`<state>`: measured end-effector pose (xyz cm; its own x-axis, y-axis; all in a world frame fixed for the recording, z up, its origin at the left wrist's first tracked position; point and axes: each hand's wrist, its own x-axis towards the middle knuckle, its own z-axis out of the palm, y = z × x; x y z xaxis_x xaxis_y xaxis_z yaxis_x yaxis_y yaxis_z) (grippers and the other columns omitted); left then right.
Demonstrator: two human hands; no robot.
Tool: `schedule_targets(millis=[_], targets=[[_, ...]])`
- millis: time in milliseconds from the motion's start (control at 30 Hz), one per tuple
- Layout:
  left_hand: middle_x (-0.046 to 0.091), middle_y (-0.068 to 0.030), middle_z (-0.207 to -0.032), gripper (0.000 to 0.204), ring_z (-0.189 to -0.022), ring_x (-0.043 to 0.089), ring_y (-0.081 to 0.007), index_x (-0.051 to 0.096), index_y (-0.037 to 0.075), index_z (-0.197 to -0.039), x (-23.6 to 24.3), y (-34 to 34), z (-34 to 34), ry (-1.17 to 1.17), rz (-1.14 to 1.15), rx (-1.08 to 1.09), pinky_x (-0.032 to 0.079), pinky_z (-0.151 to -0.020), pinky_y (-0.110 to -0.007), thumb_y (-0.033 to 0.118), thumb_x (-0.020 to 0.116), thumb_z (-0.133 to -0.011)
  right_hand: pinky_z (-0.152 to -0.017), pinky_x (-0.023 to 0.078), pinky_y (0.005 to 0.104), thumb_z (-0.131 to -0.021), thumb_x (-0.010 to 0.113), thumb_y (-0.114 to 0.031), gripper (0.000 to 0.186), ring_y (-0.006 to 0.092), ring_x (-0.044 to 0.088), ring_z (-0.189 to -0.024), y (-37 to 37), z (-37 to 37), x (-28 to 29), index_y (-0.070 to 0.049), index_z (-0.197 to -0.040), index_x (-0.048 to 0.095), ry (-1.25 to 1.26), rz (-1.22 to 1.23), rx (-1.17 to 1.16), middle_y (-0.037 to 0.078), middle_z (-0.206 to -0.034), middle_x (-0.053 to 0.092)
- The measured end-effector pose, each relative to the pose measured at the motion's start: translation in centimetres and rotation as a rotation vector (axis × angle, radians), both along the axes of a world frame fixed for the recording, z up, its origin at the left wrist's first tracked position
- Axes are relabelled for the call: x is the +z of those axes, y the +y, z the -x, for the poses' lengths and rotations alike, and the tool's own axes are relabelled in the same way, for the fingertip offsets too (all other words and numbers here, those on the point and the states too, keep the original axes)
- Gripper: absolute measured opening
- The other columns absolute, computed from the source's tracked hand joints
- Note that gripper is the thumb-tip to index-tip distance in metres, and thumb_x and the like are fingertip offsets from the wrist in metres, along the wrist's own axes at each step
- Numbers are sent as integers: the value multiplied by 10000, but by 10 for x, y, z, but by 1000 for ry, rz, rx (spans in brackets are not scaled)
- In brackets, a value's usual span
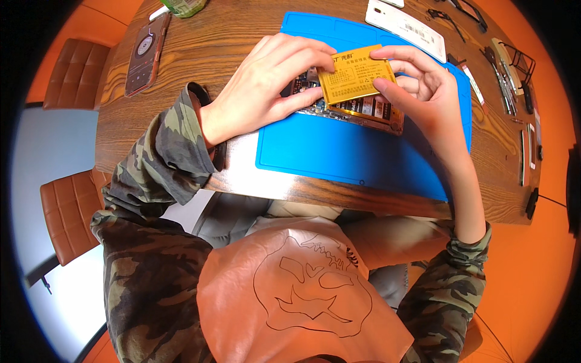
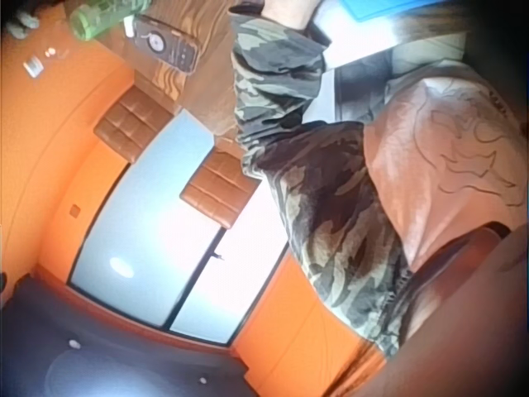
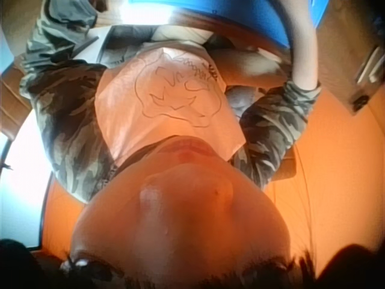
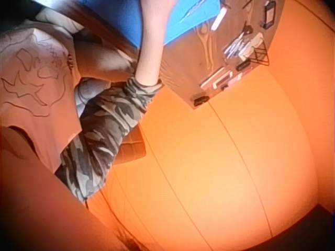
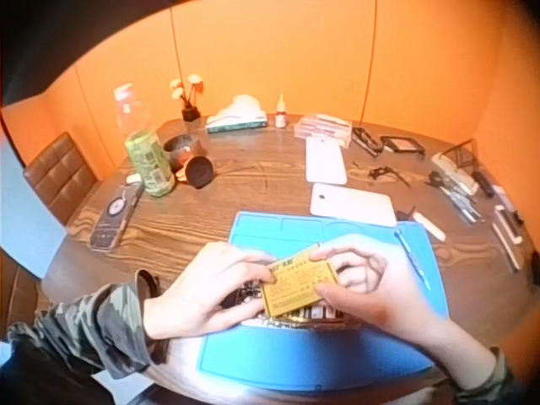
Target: The person disassembles a smartphone on a blue mat, using a screwdriver to remove screws and a prying tool to separate the back cover. They handle the battery and internal components, then reassemble the phone by aligning and snapping the back cover into place.
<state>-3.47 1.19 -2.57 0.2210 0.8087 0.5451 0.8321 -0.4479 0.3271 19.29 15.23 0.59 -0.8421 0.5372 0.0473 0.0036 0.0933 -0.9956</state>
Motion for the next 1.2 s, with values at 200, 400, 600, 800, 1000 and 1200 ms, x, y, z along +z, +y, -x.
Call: schedule_targets(millis=[200, 400, 600, 800, 1000, 1200], targets=[[671, -52, -1218, 280, -1119, 594, -280, 673, 100, -1157, -4, 0, -2, -19, 64, -86, 470, -968, -403, 192, 743, -902, -615, 525, 205, -805, 723, 108, 378, 21, 645, -733, 9, -15, 16, -41, -1150, 758, -253, -315, 46, 31, -858, 764], [666, -80, -1260, 253, -1123, 602, -279, 696, 59, -1163, -5, 2, 1, 59, 82, -125, 466, -968, -404, 162, 717, -933, -554, 351, 205, -792, 700, 131, 438, 41, 441, -631, 22, -23, 21, -100, -1154, 782, -296, -701, 10, -24, -828, 668], [660, -103, -1257, 297, -1159, 597, -301, 662, 41, -1231, -4, 3, -1, 12, 141, -56, 464, -996, -410, 175, 663, -966, -594, 451, 332, -754, 853, -93, 454, 186, 502, -597, 12, -28, 29, -107, -1195, 749, -514, -870, 137, 71, -696, 550], [666, -93, -1187, 281, -1099, 598, -308, 660, 43, -1185, -3, 4, -4, -13, 108, -40, 479, -964, -421, 225, 671, -971, -749, 501, 345, -755, 874, -152, 378, 227, 601, -859, -1, -20, 22, -74, -1045, 645, -218, -945, 88, 73, -1075, 623], [664, -99, -1196, 300, -1112, 598, -317, 651, 48, -1227, -2, 3, -4, -11, 99, -23, 475, -981, -427, 235, 649, -992, -1017, 475, 398, -775, 843, -69, 351, 333, 581, -1225, 3, -19, 12, -42, -1023, 596, -173, -1041, 203, 118, -1437, 555], [641, -120, -1269, 317, -1183, 582, -315, 634, 38, -1267, 0, 2, -3, 17, 161, -14, 456, -1032, -423, 193, 627, -991, -1002, 472, 412, -790, 847, -161, 456, 331, 588, -1157, 11, -16, 3, -89, -1190, 641, -119, -989, 172, 110, -1293, 620]])
